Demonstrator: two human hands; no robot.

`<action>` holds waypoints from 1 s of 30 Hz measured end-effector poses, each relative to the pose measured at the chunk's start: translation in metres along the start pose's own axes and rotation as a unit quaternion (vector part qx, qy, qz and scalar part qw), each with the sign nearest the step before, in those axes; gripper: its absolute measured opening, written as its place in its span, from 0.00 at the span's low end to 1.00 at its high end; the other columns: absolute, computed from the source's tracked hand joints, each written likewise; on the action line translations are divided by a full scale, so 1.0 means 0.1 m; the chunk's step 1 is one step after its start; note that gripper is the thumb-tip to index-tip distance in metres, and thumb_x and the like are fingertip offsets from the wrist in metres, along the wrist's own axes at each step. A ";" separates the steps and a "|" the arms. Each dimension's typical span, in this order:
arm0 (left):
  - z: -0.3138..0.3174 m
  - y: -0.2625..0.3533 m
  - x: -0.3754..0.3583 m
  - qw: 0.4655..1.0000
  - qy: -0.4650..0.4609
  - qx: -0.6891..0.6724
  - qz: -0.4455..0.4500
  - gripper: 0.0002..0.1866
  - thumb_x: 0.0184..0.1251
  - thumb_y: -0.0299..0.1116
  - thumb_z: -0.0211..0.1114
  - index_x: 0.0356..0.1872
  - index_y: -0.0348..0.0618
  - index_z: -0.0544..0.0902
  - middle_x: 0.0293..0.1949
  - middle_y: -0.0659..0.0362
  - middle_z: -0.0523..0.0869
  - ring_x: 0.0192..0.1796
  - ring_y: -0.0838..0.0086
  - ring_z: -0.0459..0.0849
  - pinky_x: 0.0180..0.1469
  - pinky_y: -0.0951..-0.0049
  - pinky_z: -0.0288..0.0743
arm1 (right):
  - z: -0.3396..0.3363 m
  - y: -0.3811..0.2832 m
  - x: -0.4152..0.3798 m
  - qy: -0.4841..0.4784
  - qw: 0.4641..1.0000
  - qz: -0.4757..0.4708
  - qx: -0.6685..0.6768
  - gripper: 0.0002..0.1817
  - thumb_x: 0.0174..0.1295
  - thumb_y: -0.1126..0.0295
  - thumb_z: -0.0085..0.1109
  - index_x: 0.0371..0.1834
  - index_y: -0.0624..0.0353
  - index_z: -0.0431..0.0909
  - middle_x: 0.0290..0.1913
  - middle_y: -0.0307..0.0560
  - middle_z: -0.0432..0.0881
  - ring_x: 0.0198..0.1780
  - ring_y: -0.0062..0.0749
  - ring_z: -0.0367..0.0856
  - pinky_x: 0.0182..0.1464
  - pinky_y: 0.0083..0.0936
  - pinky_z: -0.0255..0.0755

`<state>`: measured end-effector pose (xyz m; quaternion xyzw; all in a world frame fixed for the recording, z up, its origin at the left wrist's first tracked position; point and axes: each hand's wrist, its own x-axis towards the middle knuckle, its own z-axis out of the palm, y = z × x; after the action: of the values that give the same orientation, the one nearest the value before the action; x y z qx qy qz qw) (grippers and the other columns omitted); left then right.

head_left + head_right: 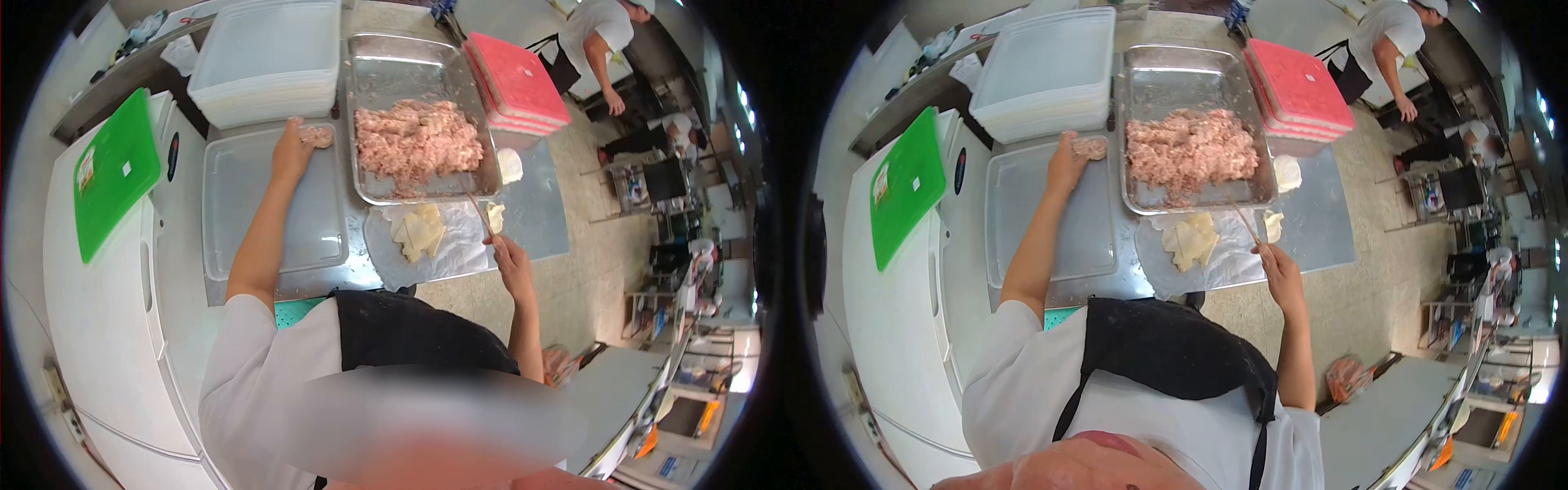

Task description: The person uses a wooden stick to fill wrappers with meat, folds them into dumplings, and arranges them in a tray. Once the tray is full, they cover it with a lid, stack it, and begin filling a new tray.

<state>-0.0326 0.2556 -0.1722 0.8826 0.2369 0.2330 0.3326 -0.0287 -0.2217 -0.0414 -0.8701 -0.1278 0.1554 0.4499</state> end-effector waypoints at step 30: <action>0.76 1.87 -2.06 0.992 -0.047 -0.112 -0.015 0.12 0.66 0.35 0.62 0.42 0.37 0.83 0.45 0.51 0.84 0.49 0.60 0.81 0.52 0.64 0.73 | -0.25 -0.13 1.77 -0.192 0.728 -0.556 -0.353 0.08 0.53 0.71 0.54 0.23 0.58 0.83 0.26 0.52 0.83 0.32 0.43 0.86 0.32 0.38 0.78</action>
<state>-0.1008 -0.0239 -0.1448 0.8461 0.2065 0.2116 0.4435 0.1429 -0.1688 -0.0449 -0.6914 -0.7176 -0.0149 0.0823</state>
